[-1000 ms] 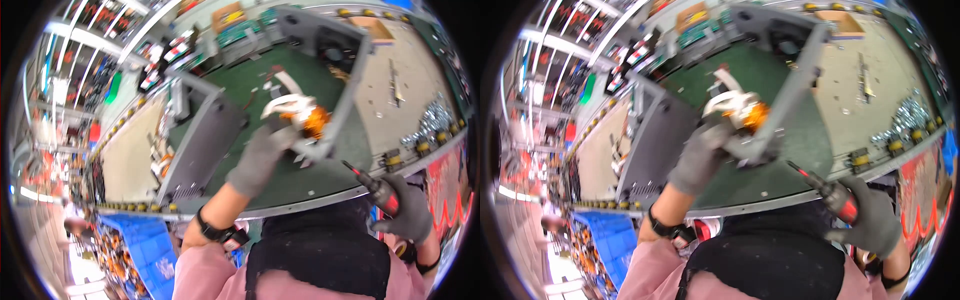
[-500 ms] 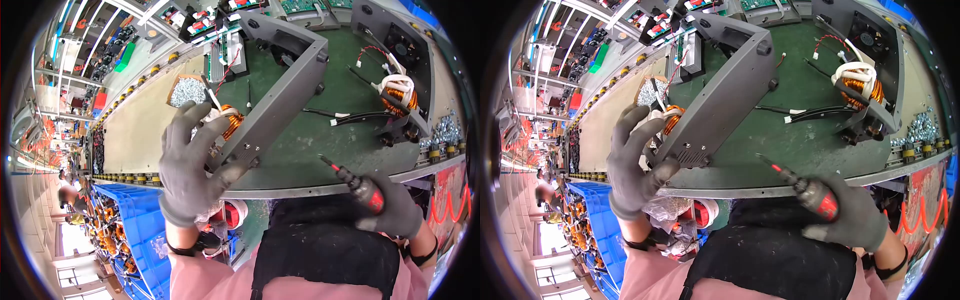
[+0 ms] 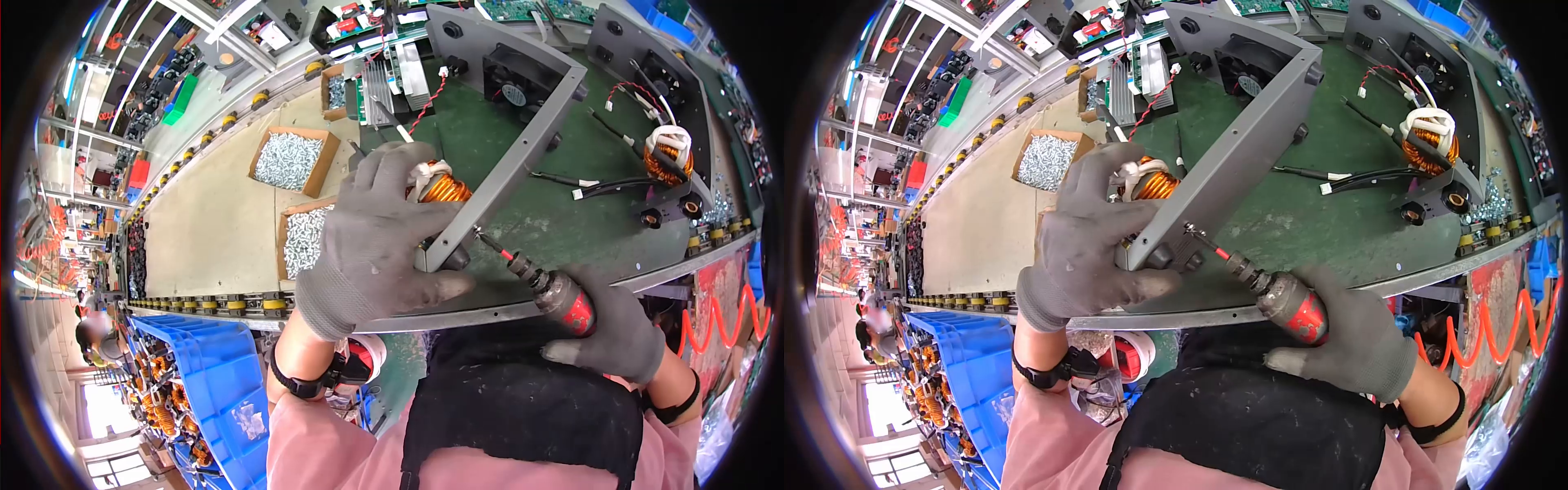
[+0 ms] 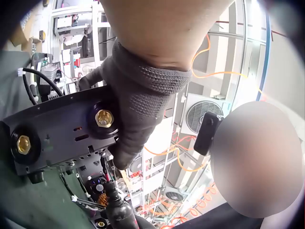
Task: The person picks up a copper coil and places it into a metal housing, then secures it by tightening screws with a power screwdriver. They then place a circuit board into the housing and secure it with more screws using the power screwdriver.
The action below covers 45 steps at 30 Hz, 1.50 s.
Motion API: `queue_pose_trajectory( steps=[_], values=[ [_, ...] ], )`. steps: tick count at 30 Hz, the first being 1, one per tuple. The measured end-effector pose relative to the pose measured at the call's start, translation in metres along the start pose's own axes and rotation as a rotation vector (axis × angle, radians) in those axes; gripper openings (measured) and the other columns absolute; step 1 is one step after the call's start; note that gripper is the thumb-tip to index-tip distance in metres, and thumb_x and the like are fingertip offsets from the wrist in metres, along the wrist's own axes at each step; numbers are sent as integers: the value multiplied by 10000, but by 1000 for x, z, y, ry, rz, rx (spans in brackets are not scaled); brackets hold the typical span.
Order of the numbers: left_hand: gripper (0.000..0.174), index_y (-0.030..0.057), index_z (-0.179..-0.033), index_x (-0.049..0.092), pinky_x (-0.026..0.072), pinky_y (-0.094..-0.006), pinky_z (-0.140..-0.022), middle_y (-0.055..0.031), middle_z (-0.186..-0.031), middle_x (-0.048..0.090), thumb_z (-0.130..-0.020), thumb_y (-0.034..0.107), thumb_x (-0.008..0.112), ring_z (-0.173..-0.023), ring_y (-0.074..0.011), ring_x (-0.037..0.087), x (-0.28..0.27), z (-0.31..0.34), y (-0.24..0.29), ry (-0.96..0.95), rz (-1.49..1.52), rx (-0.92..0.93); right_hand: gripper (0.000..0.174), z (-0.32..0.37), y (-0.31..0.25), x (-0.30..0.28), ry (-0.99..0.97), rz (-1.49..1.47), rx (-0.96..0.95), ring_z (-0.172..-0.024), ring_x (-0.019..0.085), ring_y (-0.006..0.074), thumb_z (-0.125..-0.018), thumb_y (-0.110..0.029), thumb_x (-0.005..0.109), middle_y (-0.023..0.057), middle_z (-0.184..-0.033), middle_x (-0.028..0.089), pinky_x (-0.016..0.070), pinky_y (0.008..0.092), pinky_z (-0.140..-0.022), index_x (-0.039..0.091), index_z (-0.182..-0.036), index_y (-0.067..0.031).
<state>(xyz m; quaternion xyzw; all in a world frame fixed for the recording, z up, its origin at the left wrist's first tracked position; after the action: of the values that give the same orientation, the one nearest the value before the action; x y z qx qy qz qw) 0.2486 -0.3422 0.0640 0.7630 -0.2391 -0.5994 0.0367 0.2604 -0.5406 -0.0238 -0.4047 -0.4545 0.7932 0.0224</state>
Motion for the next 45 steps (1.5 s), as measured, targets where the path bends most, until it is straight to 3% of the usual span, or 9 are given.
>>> queue_pose_trajectory(
  steps=[15,22,28,30,31,33,36,40,45],
  values=[
    [479,161,-979,732,366,-459,-973,-177,-1197,494,-529,313,797,-1131,-367,460,21,-26,26,-20,-62,7,737,16,9,-26,-26,79,130,-820,655,409,-719,-394,786,212,-885,656,520,459,-700,456,-1281,-49],
    [479,162,-970,719,375,-468,-947,-160,-1206,494,-527,320,808,-1134,-354,461,29,-35,36,36,-35,-20,766,29,26,-52,132,145,35,-818,655,405,-649,-430,836,186,-872,663,517,446,-693,494,-1240,-80],
    [564,124,-1017,638,401,-481,-927,-165,-1242,483,-508,280,827,-1119,-356,484,37,-47,52,232,166,4,709,26,73,-14,-173,228,103,-782,645,396,-618,-458,848,161,-853,660,514,436,-715,563,-1153,-91],
    [566,116,-1064,629,420,-470,-939,-179,-1270,472,-552,268,817,-1134,-370,487,28,-45,62,397,407,107,654,7,36,0,-122,350,-250,-786,640,393,-646,-500,815,149,-815,656,508,442,-725,592,-1109,-95],
    [566,116,-1064,629,420,-470,-939,-179,-1270,472,-552,268,817,-1134,-370,487,33,-42,56,405,405,97,622,2,46,15,-339,389,-74,-808,636,398,-684,-541,770,148,-804,656,498,455,-739,609,-1102,-109],
    [541,111,-1113,612,446,-437,-936,-182,-1299,459,-618,240,788,-1123,-373,511,40,-37,41,439,701,141,620,-20,33,16,-282,418,-73,-789,636,398,-696,-556,754,151,-804,656,498,456,-726,612,-1111,-117],
    [289,44,-1097,606,479,-359,-864,-140,-1151,566,-824,128,651,-1002,-252,583,27,-5,-32,453,464,-91,642,-30,41,9,-115,460,-137,-780,654,383,-692,-562,758,158,-817,662,506,455,-712,605,-1149,-138],
    [154,20,-1009,670,467,-235,-674,-2,-807,631,-904,112,607,-736,-77,556,61,89,-191,337,499,-873,698,-26,72,5,-239,356,105,-912,654,368,-654,-527,801,188,-938,666,516,445,-763,591,-1171,-107],
    [169,27,-956,692,475,-256,-653,-26,-770,659,-883,158,615,-691,-86,569,68,95,-219,242,350,-967,699,-17,78,-11,-89,326,-55,-986,611,387,-647,-458,834,180,-1075,626,492,454,-833,589,-1176,-74]
  ],
)
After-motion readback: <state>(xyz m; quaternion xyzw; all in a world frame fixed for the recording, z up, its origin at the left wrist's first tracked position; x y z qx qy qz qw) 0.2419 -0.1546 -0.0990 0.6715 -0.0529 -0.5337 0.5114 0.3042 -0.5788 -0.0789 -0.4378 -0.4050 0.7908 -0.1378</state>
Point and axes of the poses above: each hand's wrist, its own z-axis away from the middle knuckle, its own x-axis out of the palm, y = z × x, the point moved 10 cm from there along -z, towards the middle knuckle
